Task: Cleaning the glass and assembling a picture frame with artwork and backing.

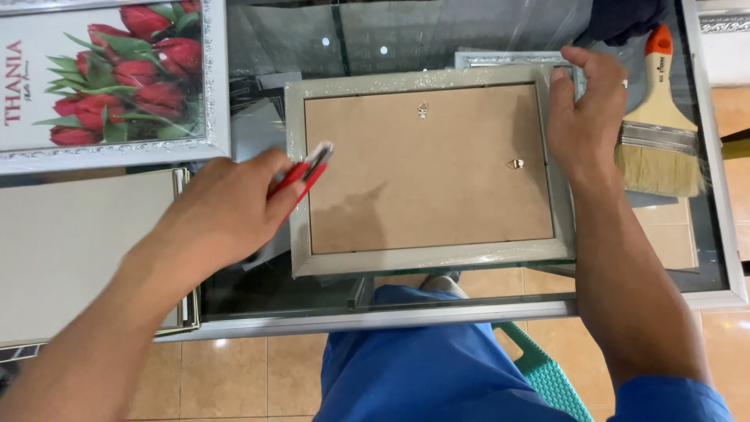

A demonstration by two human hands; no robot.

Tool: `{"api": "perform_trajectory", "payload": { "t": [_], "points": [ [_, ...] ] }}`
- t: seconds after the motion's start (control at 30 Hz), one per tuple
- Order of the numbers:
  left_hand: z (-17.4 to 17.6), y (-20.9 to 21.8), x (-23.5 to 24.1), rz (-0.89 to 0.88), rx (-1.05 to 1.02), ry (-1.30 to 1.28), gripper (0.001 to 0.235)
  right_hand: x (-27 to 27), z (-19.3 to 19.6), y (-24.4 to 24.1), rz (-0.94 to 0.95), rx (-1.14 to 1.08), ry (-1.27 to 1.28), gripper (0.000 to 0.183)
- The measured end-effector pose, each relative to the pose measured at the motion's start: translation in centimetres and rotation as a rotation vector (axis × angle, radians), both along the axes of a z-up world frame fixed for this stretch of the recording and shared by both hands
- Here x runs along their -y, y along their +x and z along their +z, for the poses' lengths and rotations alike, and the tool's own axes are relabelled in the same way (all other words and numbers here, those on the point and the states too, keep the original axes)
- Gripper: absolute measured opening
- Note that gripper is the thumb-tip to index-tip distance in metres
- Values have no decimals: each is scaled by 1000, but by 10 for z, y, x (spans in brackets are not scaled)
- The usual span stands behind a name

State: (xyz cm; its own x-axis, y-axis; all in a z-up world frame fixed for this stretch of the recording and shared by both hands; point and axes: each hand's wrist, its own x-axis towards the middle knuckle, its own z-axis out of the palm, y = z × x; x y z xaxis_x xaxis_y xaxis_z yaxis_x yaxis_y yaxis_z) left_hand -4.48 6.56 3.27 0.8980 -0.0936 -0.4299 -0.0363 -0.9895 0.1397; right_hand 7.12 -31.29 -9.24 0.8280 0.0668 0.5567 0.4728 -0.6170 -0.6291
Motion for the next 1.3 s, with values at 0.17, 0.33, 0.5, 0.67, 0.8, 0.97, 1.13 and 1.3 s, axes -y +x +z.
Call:
{"api": "perform_trajectory", "payload": {
  "t": [0.17,0.33,0.5,0.67,0.8,0.97,1.13,1.3],
  "points": [
    [-55,39,58,343,254,-892,17,-55,53,-58,266,41,-26,31],
    [-125,66,120,444,278,-1410,28,-92,42,-94,480,-333,-192,78],
    [-79,35,54,376,355,-920,28,-62,56,-76,692,-449,-56,82],
    [-93,-11,-38,536,380,-362,37,-14,43,-41,316,-324,-111,55],
    [-121,-44,-60,722,370,-181,28,1,27,-31,167,-351,16,34],
    [-103,-51,-30,551,827,-182,28,-1,13,-23,119,-291,-25,26],
    [-7,-58,58,-38,865,-1399,17,-25,23,-16,201,-249,-367,27],
    [25,-76,97,-26,845,-1412,15,-43,18,14,265,-11,-510,13]
  ]
}}
